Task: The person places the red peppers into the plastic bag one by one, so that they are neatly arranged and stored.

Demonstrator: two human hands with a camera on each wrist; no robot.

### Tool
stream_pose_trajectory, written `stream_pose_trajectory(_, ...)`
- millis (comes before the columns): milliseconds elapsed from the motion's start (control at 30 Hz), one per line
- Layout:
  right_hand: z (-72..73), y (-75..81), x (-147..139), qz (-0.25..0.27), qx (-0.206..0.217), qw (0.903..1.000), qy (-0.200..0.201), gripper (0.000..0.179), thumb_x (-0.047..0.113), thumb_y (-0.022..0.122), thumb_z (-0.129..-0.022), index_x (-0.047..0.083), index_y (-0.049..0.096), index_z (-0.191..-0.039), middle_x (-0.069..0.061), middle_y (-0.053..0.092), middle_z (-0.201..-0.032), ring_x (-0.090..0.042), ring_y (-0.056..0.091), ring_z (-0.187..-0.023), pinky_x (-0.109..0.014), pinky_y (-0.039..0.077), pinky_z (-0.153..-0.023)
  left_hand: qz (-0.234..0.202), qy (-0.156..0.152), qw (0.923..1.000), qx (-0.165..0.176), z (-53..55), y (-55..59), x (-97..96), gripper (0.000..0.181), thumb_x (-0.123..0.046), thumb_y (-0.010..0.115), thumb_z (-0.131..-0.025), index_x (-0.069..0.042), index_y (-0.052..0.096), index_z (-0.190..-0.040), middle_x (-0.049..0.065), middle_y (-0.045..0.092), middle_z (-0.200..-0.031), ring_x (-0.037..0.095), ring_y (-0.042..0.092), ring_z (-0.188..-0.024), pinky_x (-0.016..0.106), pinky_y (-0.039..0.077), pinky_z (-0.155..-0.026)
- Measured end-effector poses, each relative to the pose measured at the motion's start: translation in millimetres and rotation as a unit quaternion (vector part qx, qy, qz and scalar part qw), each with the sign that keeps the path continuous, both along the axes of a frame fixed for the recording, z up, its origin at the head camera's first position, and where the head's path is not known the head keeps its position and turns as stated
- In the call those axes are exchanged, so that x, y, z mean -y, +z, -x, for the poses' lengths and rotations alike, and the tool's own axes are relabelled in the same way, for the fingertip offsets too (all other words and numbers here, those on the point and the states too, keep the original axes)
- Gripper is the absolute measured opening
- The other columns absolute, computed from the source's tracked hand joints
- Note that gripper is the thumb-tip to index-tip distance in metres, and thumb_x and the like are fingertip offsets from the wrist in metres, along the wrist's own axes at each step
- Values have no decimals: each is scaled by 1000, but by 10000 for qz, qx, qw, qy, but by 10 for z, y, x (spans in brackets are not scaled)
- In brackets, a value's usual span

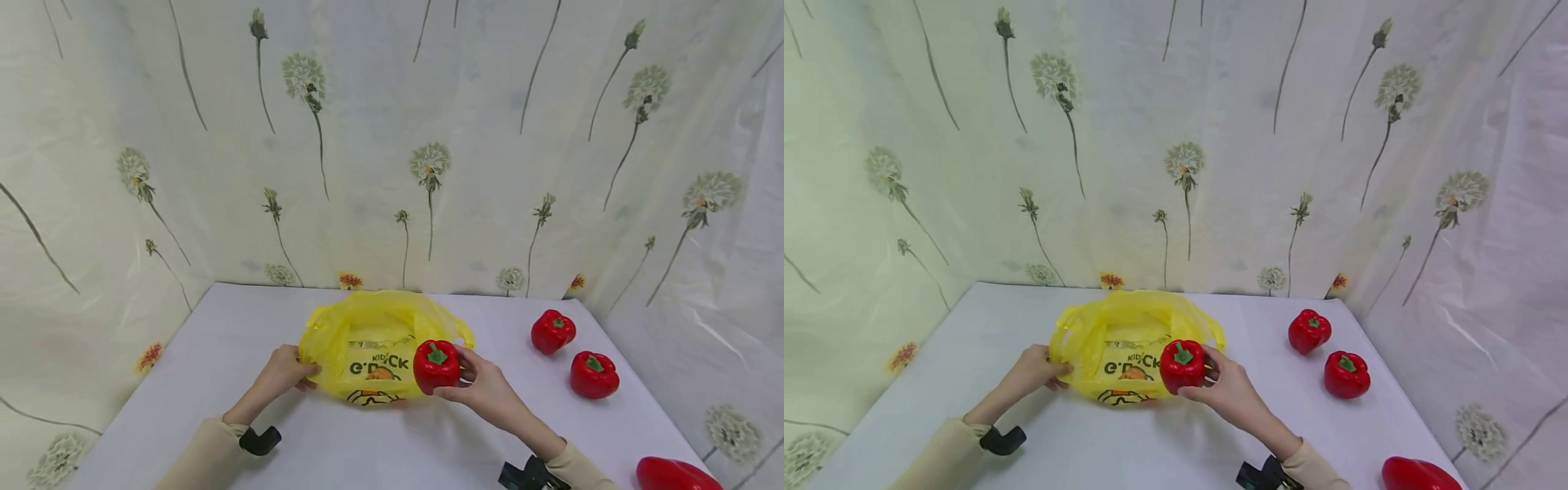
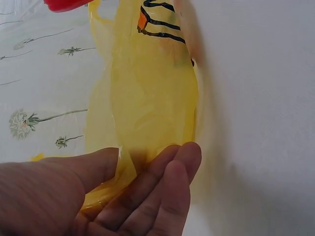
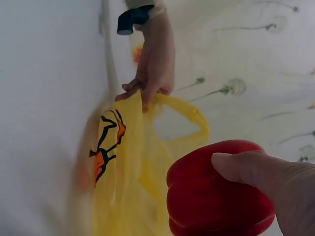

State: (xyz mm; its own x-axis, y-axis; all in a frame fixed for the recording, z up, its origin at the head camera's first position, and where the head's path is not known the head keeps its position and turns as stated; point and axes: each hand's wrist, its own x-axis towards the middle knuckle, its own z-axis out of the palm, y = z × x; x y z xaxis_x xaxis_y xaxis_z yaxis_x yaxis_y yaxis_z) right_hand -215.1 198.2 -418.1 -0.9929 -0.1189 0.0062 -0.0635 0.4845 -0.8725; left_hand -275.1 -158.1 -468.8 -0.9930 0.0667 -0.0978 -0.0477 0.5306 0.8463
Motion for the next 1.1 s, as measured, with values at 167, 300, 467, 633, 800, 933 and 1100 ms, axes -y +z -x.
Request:
stream_pose_trajectory(167,112,-23,124,9,-22,9999,130,77,26,87,-68,11,50,-134,-9,62,-126,-25,65,-108,-38,59,-81,9,12,10000,-23,-5,-3,4,21,-12,69,-83,3,64,-96,7,68,-68,20,66,-57,32,58,-54)
stream_pose_trajectory(300,214,-29,206,-58,-71,9996,251,77,26,86,-68,11,49,-135,-9,61,-127,-27,64,-109,-38,59,-81,21,-13,10000,-54,8,-11,5,19,-12,69,-83,2,65,-95,6,68,-68,20,66,-57,31,57,-54)
stream_pose_trajectory(467,345,-31,299,-112,-121,9989,443,79,26,85,-70,9,48,-137,-9,60,-129,-28,63,-113,-39,58,-85,51,-38,9999,-90,5,8,4,18,-11,69,-83,3,65,-95,6,68,-68,20,67,-57,32,57,-53)
stream_pose_trajectory(633,444,-11,390,-51,-136,9984,543,79,22,84,-72,5,45,-139,-11,59,-132,-31,61,-117,-40,57,-88,87,-26,9997,-222,-14,102,-15,19,-12,67,-84,3,65,-96,6,68,-66,22,67,-58,33,57,-54)
stream_pose_trajectory(800,535,-2,493,-76,-75,9982,584,82,21,82,-73,3,41,-142,-13,56,-136,-34,58,-121,-41,55,-90,-14,-155,9993,-345,-54,203,-54,19,-12,67,-84,2,65,-96,6,70,-71,24,69,-60,32,57,-53)
stream_pose_trajectory(933,613,4,599,-223,-6,9978,621,81,22,81,-75,2,40,-142,-13,55,-136,-34,57,-122,-43,55,-91,-69,-253,9988,-408,-87,227,-67,18,-11,67,-83,2,66,-96,7,71,-74,27,70,-61,33,57,-52)
stream_pose_trajectory(1100,698,10,793,-490,-2,9966,659,78,21,79,-78,2,39,-142,-14,55,-135,-34,55,-122,-45,54,-93,-83,-318,9987,-393,-126,238,-70,18,-10,67,-83,3,66,-95,7,71,-73,29,70,-62,35,57,-53)
